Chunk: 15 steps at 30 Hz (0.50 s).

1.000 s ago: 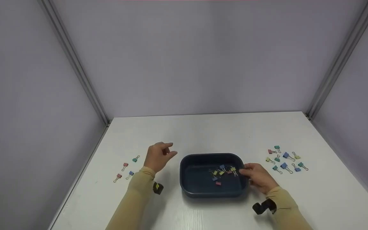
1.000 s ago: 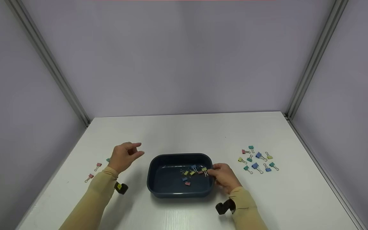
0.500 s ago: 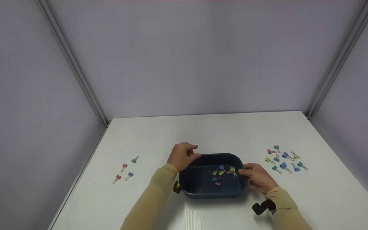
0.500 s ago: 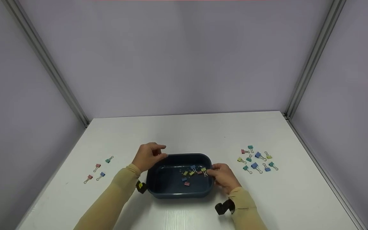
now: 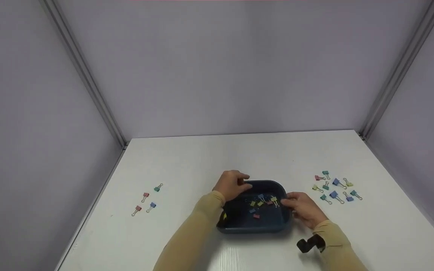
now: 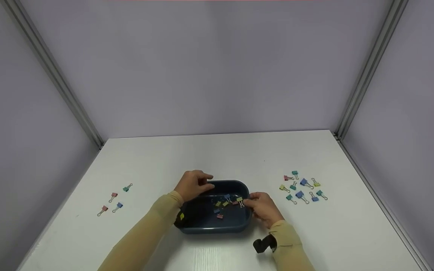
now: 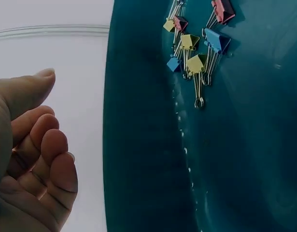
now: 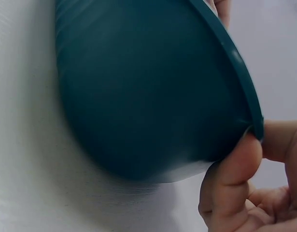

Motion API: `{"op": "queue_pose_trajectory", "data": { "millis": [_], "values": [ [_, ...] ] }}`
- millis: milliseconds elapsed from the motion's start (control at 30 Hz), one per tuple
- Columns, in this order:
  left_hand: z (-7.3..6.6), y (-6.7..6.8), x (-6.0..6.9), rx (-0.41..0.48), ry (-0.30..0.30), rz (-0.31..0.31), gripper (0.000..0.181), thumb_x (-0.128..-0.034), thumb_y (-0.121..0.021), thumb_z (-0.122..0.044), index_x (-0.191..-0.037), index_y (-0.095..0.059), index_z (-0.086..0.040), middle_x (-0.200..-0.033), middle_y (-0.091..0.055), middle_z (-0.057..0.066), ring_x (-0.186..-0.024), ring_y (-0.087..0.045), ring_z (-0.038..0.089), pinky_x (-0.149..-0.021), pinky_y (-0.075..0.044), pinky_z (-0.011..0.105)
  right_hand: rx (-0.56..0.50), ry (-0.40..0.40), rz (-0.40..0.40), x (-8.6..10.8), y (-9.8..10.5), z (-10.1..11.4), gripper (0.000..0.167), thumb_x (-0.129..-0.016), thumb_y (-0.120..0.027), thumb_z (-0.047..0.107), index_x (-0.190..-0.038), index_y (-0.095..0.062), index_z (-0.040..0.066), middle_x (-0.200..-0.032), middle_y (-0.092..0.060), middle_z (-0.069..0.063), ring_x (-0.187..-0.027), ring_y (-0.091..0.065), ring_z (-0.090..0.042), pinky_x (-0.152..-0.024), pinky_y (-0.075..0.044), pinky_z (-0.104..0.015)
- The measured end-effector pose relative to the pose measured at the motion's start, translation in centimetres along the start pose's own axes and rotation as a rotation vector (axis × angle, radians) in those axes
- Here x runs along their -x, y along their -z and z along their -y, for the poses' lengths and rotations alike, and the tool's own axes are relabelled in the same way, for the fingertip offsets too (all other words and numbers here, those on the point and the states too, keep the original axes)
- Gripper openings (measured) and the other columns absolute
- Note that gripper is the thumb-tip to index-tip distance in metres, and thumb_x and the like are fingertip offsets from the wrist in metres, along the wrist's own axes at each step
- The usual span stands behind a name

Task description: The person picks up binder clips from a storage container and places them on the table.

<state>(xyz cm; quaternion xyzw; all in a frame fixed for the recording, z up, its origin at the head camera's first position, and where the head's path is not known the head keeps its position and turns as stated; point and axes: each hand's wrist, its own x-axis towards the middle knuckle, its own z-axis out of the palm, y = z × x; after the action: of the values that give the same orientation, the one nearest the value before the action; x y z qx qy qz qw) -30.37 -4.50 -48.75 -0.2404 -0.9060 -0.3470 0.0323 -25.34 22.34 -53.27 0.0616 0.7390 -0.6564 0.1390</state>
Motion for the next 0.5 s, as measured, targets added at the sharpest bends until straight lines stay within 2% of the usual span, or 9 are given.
{"op": "queue_pose_trajectory", "data": {
  "millis": [267, 367, 500],
  "values": [
    [0.6, -1.8, 0.1, -0.049, -0.009, 0.08, 0.03, -0.084, -0.076, -0.025, -0.109, -0.074, -0.009, -0.078, -0.062, -0.008, -0.068, -0.053, 0.003, -0.064, -0.046, 0.019, -0.025, 0.011, 0.03, -0.1, -0.1, -0.3, 0.022, -0.09, -0.064, 0.01, -0.106, -0.056, -0.004, -0.09, -0.06, -0.011, -0.074, -0.054, -0.02, -0.056, -0.042, -0.028],
    [0.4, -2.2, -0.1, -0.071, -0.033, 0.108, 0.031, -0.0836, -0.076, -0.026, -0.109, -0.074, -0.009, -0.076, -0.062, -0.008, -0.066, -0.053, 0.003, -0.063, -0.046, 0.019, -0.032, -0.001, 0.023, -0.1, -0.1, -0.3, 0.026, -0.09, -0.064, 0.01, -0.108, -0.056, -0.006, -0.089, -0.06, -0.011, -0.072, -0.054, -0.02, -0.053, -0.042, -0.027],
    [0.2, -2.7, -0.4, -0.106, -0.068, 0.146, 0.031, -0.0831, -0.077, -0.024, -0.109, -0.073, -0.009, -0.078, -0.066, -0.008, -0.066, -0.055, 0.001, -0.065, -0.047, 0.017, -0.025, -0.018, 0.006, -0.2, 0.0, -0.1, 0.03, -0.09, -0.065, 0.011, -0.113, -0.055, -0.007, -0.095, -0.061, -0.014, -0.078, -0.055, -0.023, -0.058, -0.043, -0.03]
  ]
}}
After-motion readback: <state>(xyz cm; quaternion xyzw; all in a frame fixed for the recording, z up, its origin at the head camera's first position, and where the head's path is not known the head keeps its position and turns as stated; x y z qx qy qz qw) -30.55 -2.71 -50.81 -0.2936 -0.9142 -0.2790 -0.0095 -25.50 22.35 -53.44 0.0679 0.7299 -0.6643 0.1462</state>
